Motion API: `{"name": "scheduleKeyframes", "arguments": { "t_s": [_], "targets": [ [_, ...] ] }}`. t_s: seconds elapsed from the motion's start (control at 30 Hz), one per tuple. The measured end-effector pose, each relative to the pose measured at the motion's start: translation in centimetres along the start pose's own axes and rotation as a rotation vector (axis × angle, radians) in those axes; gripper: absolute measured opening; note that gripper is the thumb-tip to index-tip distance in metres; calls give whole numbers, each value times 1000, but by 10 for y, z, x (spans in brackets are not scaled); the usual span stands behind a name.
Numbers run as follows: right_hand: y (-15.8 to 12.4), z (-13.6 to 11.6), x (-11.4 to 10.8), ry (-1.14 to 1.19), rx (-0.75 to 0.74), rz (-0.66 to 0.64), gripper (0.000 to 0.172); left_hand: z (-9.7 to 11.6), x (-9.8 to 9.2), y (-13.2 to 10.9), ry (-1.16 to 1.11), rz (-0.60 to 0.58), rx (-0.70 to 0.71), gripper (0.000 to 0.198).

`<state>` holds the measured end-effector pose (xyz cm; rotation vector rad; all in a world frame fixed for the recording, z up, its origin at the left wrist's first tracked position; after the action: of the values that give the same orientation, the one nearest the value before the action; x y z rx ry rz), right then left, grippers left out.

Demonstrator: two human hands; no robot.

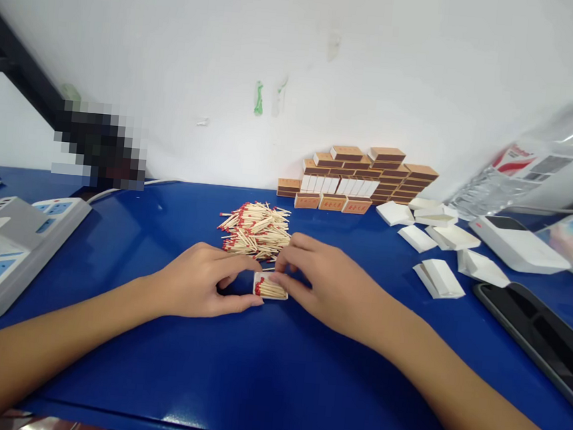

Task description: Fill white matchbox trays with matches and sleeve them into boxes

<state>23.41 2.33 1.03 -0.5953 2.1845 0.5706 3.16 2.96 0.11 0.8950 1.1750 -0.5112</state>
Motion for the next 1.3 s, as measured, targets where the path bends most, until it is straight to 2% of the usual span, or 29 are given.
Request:
{"name": "scheduleKeyframes", "arguments": {
  "t_s": [0.17, 0.27, 0.43, 0.63, 0.83, 1.07, 1.3],
  "targets": [
    [3, 21, -8, -117, 33, 109, 15, 2, 1, 0, -27, -52, 4, 37],
    [4, 27, -2, -106, 42, 72, 10, 4, 0, 0, -39, -39, 15, 35],
    [4, 26, 7, -94, 43, 36, 13, 6, 1, -1, -14, -58, 30, 36],
    [3, 32, -1, -116, 52, 81, 15, 5, 2, -1, 3, -55, 27, 37],
    [2, 44, -5, -127, 132, 32, 19, 3, 3, -1, 1, -58, 25, 38],
    [4, 37, 1, -117, 134, 63, 17, 2, 3, -1, -24, -53, 20, 37],
    [4, 28, 8, -69, 132, 22, 17, 8, 1, -2, -2, -44, 66, 34]
  ]
}}
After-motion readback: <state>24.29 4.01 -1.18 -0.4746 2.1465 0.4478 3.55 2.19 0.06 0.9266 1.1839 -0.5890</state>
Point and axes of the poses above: each hand's wrist, its own y-axis towards the middle knuckle, its own x-axis out of the palm, z = x × y, the point moved 4 cm from there along y, towards the middle knuckle, and after that the axes turned 9 degrees about y, right-handed, at the moved point
